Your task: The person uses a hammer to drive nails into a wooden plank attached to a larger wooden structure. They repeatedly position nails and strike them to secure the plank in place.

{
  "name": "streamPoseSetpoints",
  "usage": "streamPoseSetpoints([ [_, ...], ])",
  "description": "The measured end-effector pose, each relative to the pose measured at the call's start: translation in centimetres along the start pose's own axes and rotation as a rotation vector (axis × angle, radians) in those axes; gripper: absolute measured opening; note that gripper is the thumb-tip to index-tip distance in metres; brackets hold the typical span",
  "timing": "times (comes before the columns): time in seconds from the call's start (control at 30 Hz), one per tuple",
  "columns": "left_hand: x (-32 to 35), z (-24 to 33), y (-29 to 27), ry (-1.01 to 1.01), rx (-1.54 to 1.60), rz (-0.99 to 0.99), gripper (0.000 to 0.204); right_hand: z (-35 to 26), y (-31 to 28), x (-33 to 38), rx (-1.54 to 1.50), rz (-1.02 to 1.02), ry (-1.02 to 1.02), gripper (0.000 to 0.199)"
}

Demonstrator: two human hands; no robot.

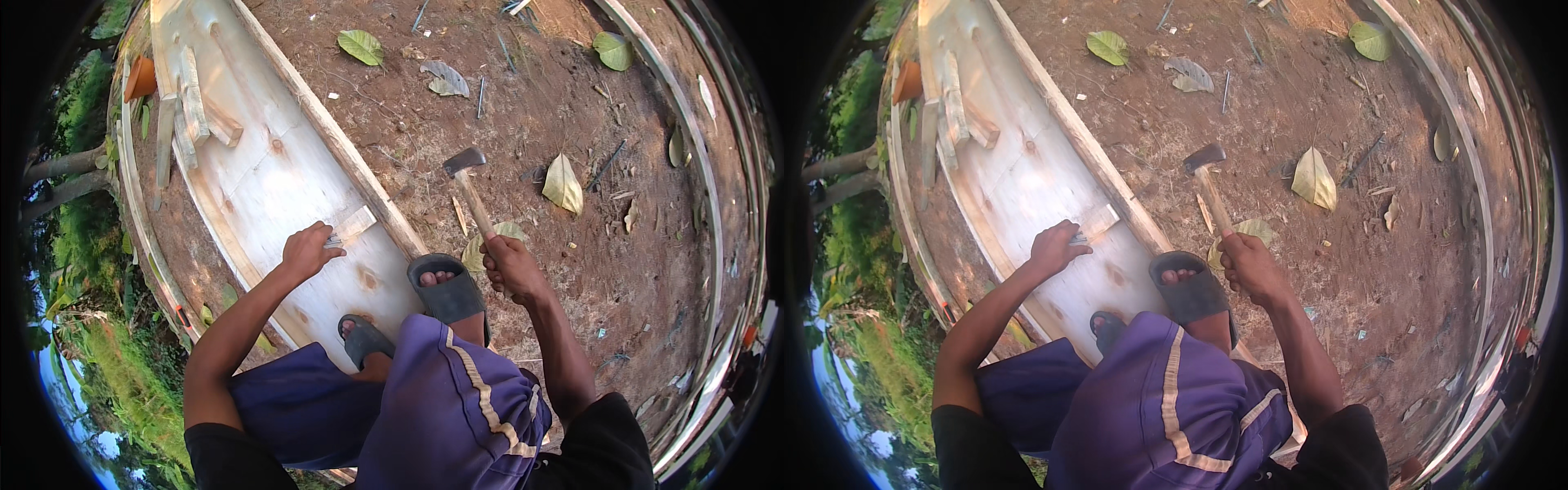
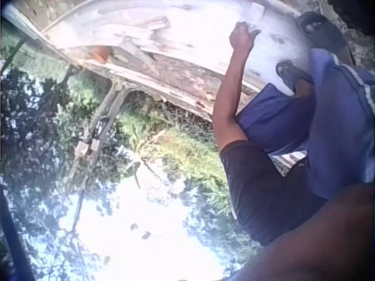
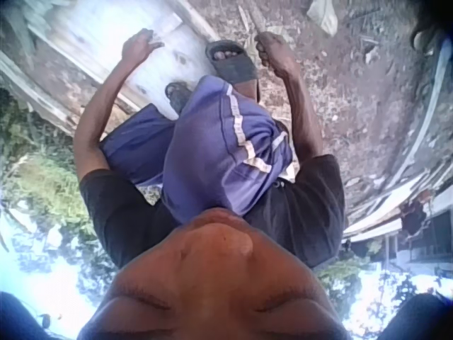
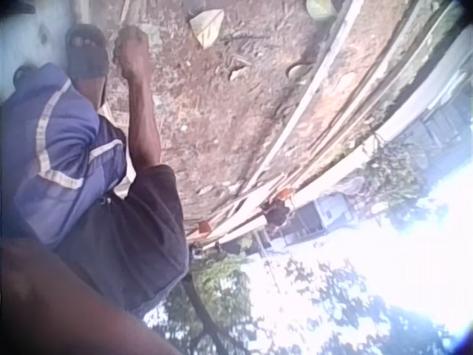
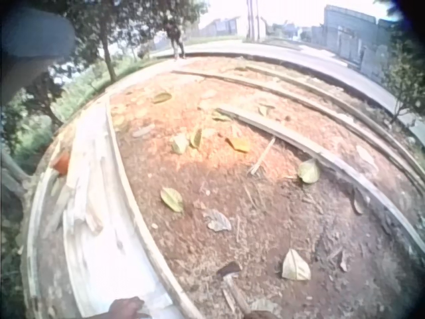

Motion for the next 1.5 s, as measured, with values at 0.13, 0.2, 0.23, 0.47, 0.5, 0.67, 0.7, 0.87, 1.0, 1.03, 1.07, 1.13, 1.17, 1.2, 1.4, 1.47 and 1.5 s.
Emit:
streamPoseSetpoints([
  [0.13,0.2,-0.3,0.2,-0.004,0.019,0.015,0.043,-7.4,-15.0,2.2,-0.283,0.541,-0.407,0.028],
  [0.2,-0.4,0.1,0.3,0.011,0.021,0.016,0.043,-9.8,-20.7,3.5,-0.485,0.737,-0.731,0.024],
  [0.23,-0.5,0.2,0.3,0.013,0.031,0.023,0.044,-9.3,-21.1,3.0,-0.544,0.799,-0.769,0.027],
  [0.47,-0.3,-0.1,0.5,0.004,0.022,0.004,0.045,2.4,3.9,-1.4,0.06,-0.092,0.003,0.035],
  [0.5,-0.1,-0.4,0.4,0.005,0.025,0.013,0.045,0.5,1.5,-0.2,0.001,-0.048,0.065,0.035],
  [0.67,0.1,-0.6,0.7,-0.003,0.047,0.03,0.046,-9.7,-16.1,3.1,-0.367,0.528,-0.625,0.022],
  [0.7,-0.2,-0.3,0.6,0.008,0.051,0.037,0.046,-10.2,-17.1,3.0,-0.425,0.623,-0.726,0.023],
  [0.87,-0.2,-0.5,0.7,-0.003,0.046,0.046,0.046,-3.7,-3.4,-1.7,-0.331,0.474,-0.56,0.032],
  [1.0,-0.2,-0.4,0.6,0.039,0.014,0.052,0.047,1.1,0.6,-0.5,0.068,-0.001,0.074,0.033],
  [1.03,0.0,-0.8,0.7,0.023,0.024,0.048,0.047,-0.5,-2.6,0.2,0.073,0.143,-0.013,0.033],
  [1.07,0.2,-0.9,0.8,0.009,0.037,0.042,0.048,-2.3,-6.3,0.6,-0.028,0.25,-0.126,0.032],
  [1.13,0.3,-0.9,0.8,-0.004,0.053,0.037,0.048,-7.2,-13.4,2.0,-0.267,0.457,-0.41,0.023],
  [1.17,0.1,-0.7,0.7,0.001,0.057,0.037,0.048,-9.2,-17.2,2.6,-0.362,0.53,-0.61,0.022],
  [1.2,-0.2,-0.6,0.7,0.003,0.06,0.035,0.048,-10.5,-19.7,3.2,-0.456,0.599,-0.809,0.021],
  [1.4,-0.5,-0.5,0.7,-0.014,0.028,0.0,0.048,0.6,3.5,-2.3,-0.037,0.143,-0.252,0.031],
  [1.47,0.0,-0.8,1.0,0.004,0.029,-0.001,0.049,2.1,5.3,-1.1,0.078,-0.078,0.034,0.031],
  [1.5,0.0,-0.9,0.7,0.006,0.031,0.014,0.049,0.5,2.8,-0.4,0.067,-0.063,0.069,0.032],
])
Point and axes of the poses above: each hand's wrist, its own x-axis away from the middle knuckle, its own y-axis out of the palm, z = x × y, the point moved 7 cm from there along -x, towards the middle knuckle, and after that the axes turned 9 degrees about -z, right-handed, at the moved point
